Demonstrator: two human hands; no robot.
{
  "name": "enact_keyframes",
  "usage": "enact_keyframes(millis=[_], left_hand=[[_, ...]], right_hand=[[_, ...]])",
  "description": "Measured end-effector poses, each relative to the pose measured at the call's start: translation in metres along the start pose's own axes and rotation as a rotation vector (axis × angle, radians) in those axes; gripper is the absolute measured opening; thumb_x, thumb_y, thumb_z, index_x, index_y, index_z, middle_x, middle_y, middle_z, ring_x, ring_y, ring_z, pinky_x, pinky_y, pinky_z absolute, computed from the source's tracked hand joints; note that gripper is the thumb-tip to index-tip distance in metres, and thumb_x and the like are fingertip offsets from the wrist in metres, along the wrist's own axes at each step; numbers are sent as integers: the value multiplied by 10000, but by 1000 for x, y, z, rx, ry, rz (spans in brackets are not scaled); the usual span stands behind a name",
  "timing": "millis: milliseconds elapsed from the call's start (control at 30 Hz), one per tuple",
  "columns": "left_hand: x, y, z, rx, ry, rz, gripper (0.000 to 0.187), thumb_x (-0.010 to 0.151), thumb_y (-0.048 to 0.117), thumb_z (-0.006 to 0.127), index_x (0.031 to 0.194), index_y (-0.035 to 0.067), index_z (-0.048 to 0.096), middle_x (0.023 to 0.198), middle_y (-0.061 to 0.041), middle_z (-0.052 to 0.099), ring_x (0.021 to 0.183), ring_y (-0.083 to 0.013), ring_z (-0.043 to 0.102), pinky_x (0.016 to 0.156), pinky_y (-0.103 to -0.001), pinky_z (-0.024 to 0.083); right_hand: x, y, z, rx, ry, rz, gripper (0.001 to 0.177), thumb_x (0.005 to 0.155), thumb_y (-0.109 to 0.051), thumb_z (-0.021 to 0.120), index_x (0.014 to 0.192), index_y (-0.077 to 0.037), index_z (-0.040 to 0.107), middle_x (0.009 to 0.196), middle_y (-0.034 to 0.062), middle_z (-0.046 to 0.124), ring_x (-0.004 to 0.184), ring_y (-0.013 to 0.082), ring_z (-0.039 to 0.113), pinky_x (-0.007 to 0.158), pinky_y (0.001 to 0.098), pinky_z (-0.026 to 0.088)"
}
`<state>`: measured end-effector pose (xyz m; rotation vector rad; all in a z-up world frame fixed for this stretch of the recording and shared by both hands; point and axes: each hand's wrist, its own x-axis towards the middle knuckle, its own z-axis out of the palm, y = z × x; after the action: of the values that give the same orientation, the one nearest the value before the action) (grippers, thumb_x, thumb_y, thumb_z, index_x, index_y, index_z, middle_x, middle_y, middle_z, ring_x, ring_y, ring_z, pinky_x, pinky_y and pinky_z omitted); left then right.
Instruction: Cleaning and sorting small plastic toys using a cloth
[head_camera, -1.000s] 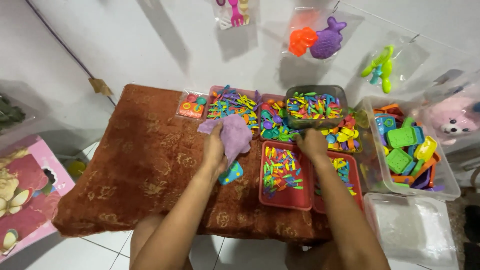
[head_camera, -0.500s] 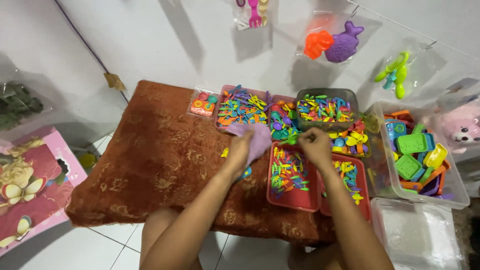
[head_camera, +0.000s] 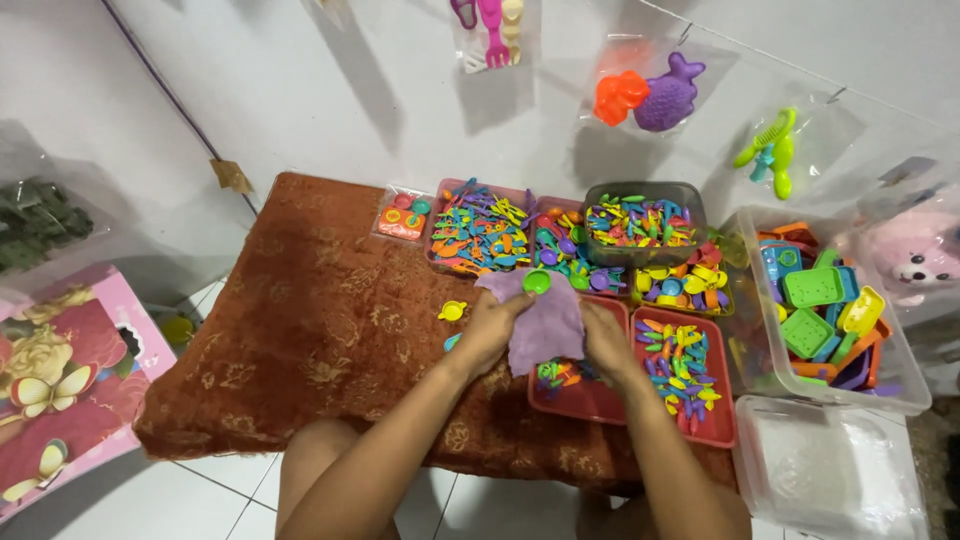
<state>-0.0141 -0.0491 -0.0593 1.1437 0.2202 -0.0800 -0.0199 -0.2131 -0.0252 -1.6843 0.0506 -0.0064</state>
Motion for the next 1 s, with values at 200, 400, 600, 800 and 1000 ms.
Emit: enact_keyframes(millis=[200,400,600,800,1000], left_hand=[[-24,26,2,112,143,-34,220,847,221,741,962,35,756,795,-54,662,730,-185,611,707,-371,489],[-47,39,4,345,2,112,204,888,211,668,931,32,755,737,-69,637,696,-197,595,691,-387,488],[-63,17,-1,673,-173,188,269,879,217,619,776,-20,694,601,-171,582,603,-266,565,618,-458,466],[-69,26,11,712,-130,210,343,840,246,650,686,-61,648,543,-207,510,553,-303,521,589,-481,428],[-80,37,17,695,-9,228,409,862,276,655,641,-68,634,508,-200,463,508,-267,460,541,-458,385]], right_hand=[[12,34,-14,409,-132,99,236,1006,-209,606,957,-26,745,861,136,741,723,226,718,634,331,569],[-2,41,6,599,-117,1,357,879,26,531,1196,2,696,1079,154,733,909,230,725,778,328,595],[-33,5,21,81,15,-389,393,865,128,623,1216,-24,713,1139,52,680,881,69,628,688,127,465],[-23,50,2,-100,131,-370,379,767,163,649,1047,-57,777,949,71,697,820,111,583,626,144,460],[-25,49,6,-75,244,-153,107,828,-3,746,910,-57,701,736,122,663,565,170,624,472,247,477]])
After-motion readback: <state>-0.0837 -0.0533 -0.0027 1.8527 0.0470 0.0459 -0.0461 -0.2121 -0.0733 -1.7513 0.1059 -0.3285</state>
